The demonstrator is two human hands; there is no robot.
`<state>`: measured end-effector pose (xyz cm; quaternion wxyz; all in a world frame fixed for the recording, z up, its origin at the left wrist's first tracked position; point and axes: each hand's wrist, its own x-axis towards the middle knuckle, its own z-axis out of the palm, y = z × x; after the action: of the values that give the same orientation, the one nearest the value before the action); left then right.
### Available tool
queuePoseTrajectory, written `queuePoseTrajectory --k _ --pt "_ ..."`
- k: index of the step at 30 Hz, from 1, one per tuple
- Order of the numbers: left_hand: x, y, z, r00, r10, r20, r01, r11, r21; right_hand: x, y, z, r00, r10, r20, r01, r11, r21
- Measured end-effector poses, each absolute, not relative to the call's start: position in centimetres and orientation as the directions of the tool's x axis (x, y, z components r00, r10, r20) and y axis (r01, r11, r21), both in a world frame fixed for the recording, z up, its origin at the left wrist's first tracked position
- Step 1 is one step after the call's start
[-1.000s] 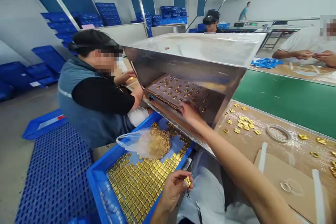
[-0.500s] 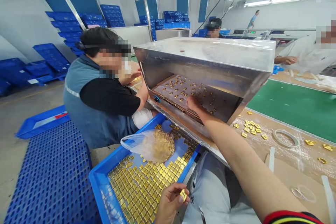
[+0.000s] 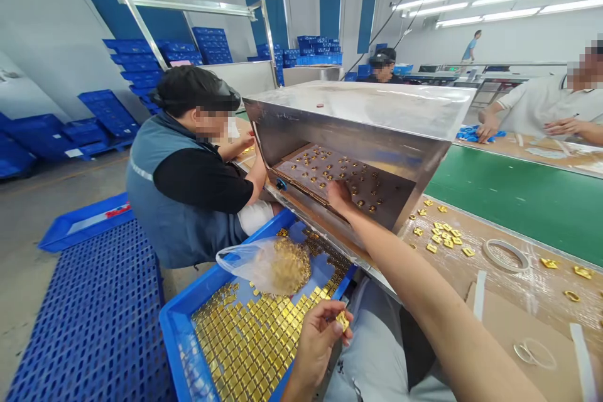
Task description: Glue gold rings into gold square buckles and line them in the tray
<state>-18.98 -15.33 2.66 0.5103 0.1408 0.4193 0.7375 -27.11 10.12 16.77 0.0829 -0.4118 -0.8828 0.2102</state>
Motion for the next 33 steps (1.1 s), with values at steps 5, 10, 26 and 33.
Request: queuePoseTrajectory --k 5,10,26,33 --pt "-18.5 -14.4 4.0 -0.463 0.866 -0.189 -0.62 -0.164 0.768 -17.7 2.8 16.2 -0.762 0.64 0.102 0.366 0.555 -0.747" --pt "-16.1 -12.8 3.7 -0.36 0.919 -0.161 -0.623 -0.108 0.774 -4.9 -3.2 12.2 -0.67 0.742 -0.01 -0.237 -0.228 -0.944" --pt "-4.8 -6.8 3.7 0.186 0.98 -0.074 -0.547 0.166 0.82 10.5 -7.6 7.2 -0.143 0.959 -0.245 -0.634 -0.279 -0.721" --pt "-1.0 -5.5 3.9 0.225 0.974 0.023 -0.606 0.122 0.786 14.4 -6.7 6.4 -0.206 0.958 -0.199 -0.697 -0.286 -0.657"
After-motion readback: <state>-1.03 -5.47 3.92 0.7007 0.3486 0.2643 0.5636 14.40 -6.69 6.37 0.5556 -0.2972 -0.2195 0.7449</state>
